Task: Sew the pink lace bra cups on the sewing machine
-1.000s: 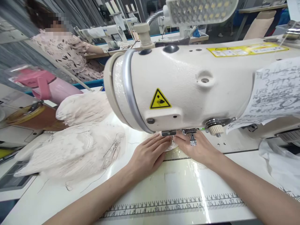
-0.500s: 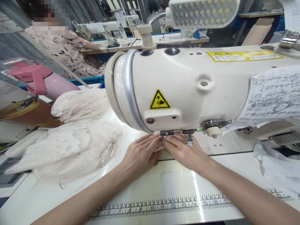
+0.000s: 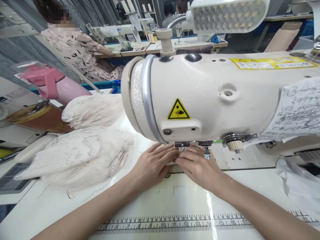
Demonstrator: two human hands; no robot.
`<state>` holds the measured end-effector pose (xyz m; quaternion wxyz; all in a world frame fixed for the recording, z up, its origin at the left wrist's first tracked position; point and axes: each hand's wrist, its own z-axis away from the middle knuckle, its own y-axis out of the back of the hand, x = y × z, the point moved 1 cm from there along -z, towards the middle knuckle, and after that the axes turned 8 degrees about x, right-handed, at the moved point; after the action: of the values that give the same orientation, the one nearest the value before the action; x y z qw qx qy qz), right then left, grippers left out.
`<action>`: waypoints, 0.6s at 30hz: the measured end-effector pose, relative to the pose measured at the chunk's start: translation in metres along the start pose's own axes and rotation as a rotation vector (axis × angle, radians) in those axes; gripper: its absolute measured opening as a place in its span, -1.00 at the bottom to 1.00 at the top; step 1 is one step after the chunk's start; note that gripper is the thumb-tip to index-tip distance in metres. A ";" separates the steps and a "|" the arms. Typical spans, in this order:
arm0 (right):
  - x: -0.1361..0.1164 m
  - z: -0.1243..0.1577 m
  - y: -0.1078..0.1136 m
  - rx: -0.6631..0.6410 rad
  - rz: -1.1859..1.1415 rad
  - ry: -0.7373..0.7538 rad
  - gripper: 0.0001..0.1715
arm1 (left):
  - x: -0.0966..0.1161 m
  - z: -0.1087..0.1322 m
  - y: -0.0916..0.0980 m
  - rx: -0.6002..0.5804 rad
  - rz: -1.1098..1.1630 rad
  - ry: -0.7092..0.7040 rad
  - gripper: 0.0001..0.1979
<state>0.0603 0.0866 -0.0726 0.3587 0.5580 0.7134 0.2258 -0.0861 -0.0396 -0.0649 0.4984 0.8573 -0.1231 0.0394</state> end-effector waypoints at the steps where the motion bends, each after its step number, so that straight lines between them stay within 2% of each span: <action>1: -0.001 -0.001 0.000 0.009 -0.015 -0.005 -0.82 | -0.001 0.000 0.000 0.004 0.001 -0.002 -0.66; 11: -0.001 -0.001 -0.001 0.015 -0.019 0.027 -0.79 | -0.002 0.001 -0.003 0.003 -0.040 -0.011 -0.65; 18: 0.004 0.005 0.003 -0.051 0.076 0.003 -0.80 | 0.004 0.002 -0.006 0.027 -0.113 -0.011 -0.62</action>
<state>0.0655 0.0905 -0.0745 0.3627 0.5752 0.6862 0.2583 -0.0806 -0.0388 -0.0703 0.4877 0.8696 -0.0768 0.0082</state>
